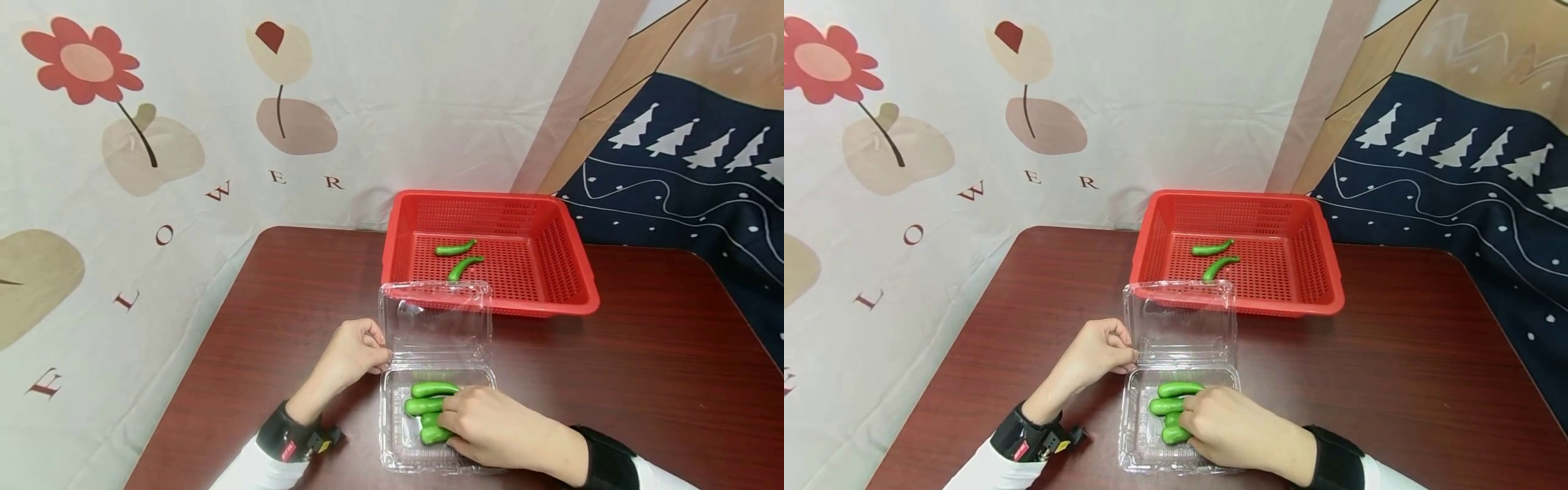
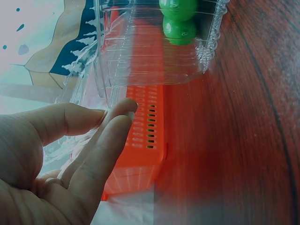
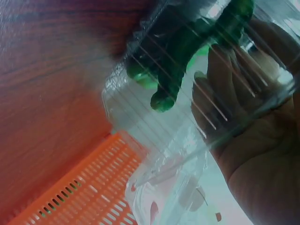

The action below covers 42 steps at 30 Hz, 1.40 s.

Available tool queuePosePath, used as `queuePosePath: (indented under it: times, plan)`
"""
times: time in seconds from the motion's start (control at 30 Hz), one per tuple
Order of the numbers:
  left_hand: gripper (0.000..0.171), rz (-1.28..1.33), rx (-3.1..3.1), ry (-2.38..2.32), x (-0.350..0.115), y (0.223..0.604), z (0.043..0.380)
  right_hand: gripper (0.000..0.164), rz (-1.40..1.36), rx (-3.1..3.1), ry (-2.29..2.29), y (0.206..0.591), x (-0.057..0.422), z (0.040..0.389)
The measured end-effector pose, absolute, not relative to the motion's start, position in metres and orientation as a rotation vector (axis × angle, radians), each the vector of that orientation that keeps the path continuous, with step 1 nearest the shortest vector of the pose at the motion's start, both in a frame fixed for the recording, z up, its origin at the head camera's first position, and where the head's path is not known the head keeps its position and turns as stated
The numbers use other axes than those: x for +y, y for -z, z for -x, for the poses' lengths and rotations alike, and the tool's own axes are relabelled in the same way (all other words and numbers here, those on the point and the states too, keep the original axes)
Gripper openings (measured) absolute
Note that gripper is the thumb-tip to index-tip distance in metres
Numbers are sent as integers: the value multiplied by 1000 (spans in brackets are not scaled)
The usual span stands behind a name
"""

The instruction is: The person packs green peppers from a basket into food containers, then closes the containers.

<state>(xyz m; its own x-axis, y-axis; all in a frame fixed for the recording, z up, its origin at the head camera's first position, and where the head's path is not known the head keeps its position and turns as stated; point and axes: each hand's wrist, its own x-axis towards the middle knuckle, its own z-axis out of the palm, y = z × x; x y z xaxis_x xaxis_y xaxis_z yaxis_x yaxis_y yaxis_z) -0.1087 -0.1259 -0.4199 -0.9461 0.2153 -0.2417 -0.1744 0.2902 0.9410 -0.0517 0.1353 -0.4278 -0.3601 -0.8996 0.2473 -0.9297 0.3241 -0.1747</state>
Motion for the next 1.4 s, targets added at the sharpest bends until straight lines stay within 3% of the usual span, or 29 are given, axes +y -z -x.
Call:
queuePosePath:
  times: [0.7,1.2,1.4]
  plan:
    - [15,-38,2236,-1688,-129,423,109,28,-1718,-2367,-389,434,136,51]
    - [16,-50,2236,-1688,-127,422,108,16,-1640,-2324,-482,381,152,75]
    - [17,-44,2240,-1694,-127,421,107,20,-1541,-2324,-551,355,162,88]
